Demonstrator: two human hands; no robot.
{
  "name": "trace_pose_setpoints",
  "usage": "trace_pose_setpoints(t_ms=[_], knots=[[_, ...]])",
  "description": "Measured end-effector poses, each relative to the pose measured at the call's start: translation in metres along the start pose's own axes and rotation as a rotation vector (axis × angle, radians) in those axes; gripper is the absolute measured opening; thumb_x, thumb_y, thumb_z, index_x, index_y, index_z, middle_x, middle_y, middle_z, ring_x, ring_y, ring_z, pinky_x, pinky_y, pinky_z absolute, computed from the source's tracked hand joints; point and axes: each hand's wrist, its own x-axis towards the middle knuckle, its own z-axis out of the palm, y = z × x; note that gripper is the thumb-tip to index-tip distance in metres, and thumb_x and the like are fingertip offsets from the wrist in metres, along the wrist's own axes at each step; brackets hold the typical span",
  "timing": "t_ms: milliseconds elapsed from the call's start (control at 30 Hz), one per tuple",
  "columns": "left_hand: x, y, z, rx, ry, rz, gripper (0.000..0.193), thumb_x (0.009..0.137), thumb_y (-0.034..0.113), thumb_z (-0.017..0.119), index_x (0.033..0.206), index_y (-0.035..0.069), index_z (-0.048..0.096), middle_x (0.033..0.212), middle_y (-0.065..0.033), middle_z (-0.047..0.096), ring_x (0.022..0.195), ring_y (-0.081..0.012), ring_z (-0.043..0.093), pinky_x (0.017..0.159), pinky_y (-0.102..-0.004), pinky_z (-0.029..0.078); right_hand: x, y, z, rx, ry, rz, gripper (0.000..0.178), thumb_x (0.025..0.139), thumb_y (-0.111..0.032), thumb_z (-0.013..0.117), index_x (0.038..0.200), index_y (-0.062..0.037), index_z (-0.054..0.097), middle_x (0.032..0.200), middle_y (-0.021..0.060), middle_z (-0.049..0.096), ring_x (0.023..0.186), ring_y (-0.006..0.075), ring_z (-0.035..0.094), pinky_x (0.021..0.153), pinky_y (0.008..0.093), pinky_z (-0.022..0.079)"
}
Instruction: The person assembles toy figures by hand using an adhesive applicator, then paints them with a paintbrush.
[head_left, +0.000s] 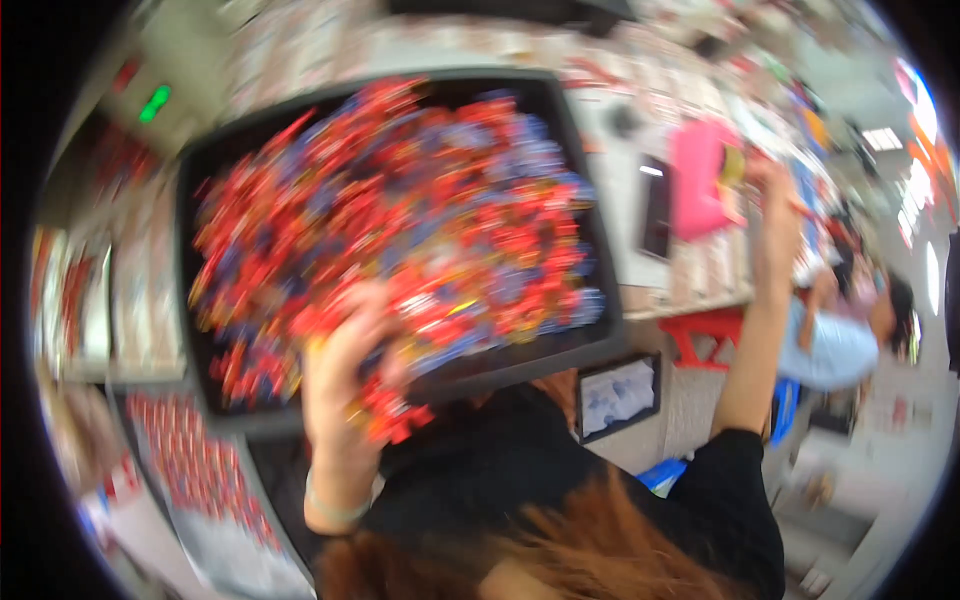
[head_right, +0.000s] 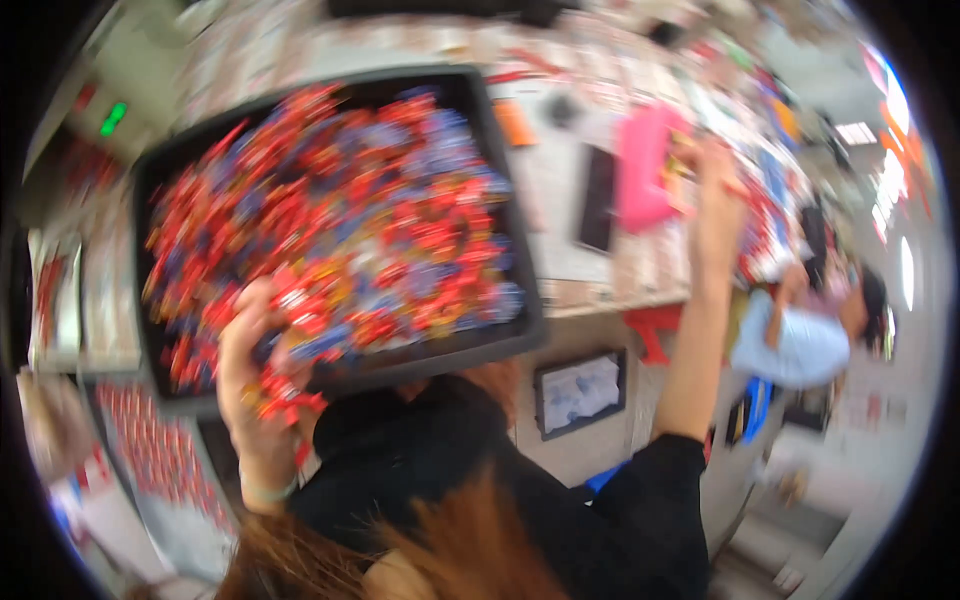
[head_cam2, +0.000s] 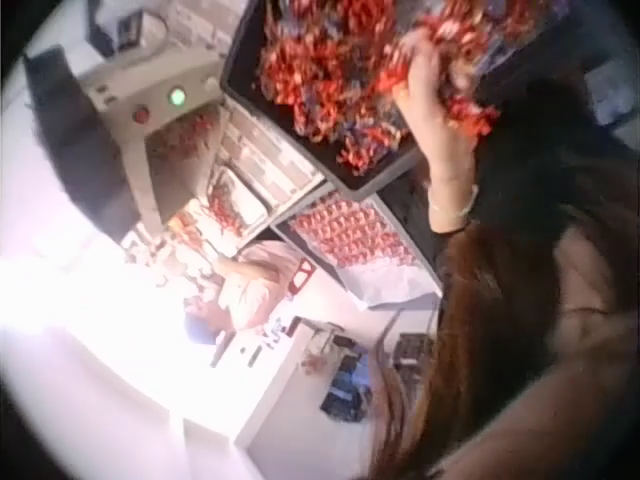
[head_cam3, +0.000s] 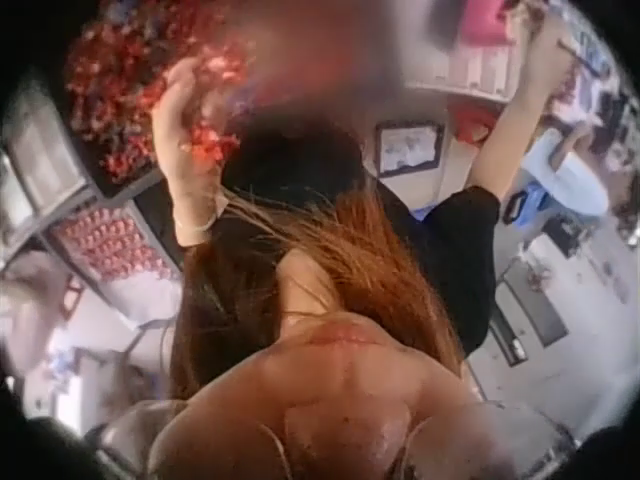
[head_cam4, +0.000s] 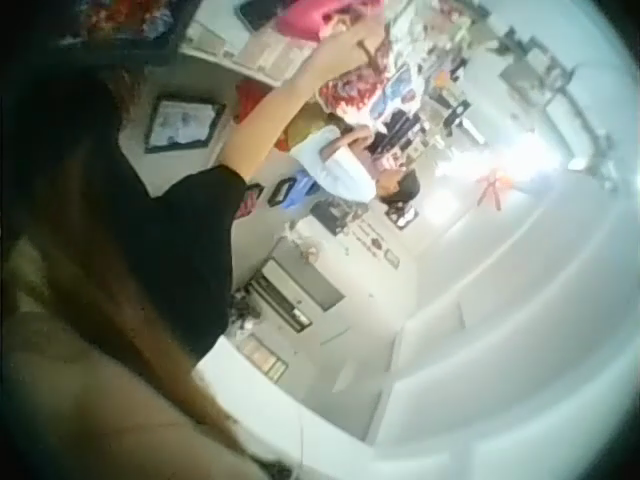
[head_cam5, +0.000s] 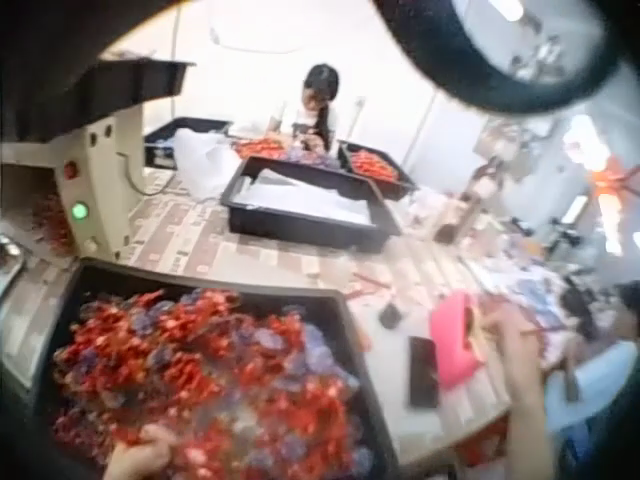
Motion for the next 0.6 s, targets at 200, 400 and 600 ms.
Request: trace_pose_setpoints(t_ms=[200, 400, 600], knots=[[0.005, -0.009, -0.003, -0.206, 0.0, -0.113, 0.021, 0.082, 0.014, 0.049, 0.101, 0.005, 0.053, 0.078, -0.0017, 0.057, 0.05, -0.0065, 0.043, 0.042, -0.018, 0.033, 0.015, 0.169, -0.043, -0.072, -0.112, 0.449, 0.021, 0.078, -0.024, 0.055, 0.086, -0.0061, 0.062, 0.056, -0.0068, 0.046, 0.048, 0.0027, 0.037, 0.041, 0.0208, 0.028], [0.007, -0.015, 0.021, -0.158, 0.094, -0.078, 0.02, 0.078, 0.015, 0.054, 0.094, 0.006, 0.049, 0.074, -0.0015, 0.05, 0.049, -0.0069, 0.041, 0.042, -0.0173, 0.033, 0.0, 0.133, -0.029, 0.176, -0.273, 0.729, 0.019, 0.072, -0.026, 0.06, 0.08, -0.0084, 0.062, 0.056, -0.0059, 0.045, 0.046, 0.0038, 0.032, 0.04, 0.0207, 0.024], [0.013, -0.017, 0.015, -0.13, 0.081, -0.083, 0.019, 0.078, 0.016, 0.054, 0.094, 0.006, 0.049, 0.074, -0.0011, 0.051, 0.05, -0.007, 0.042, 0.041, -0.0173, 0.032, 0.001, 0.127, -0.026, 0.361, -0.083, 0.738, 0.006, 0.072, -0.012, 0.06, 0.074, -0.0062, 0.059, 0.057, -0.0048, 0.047, 0.04, 0.0018, 0.028, 0.037, 0.0184, 0.017]])
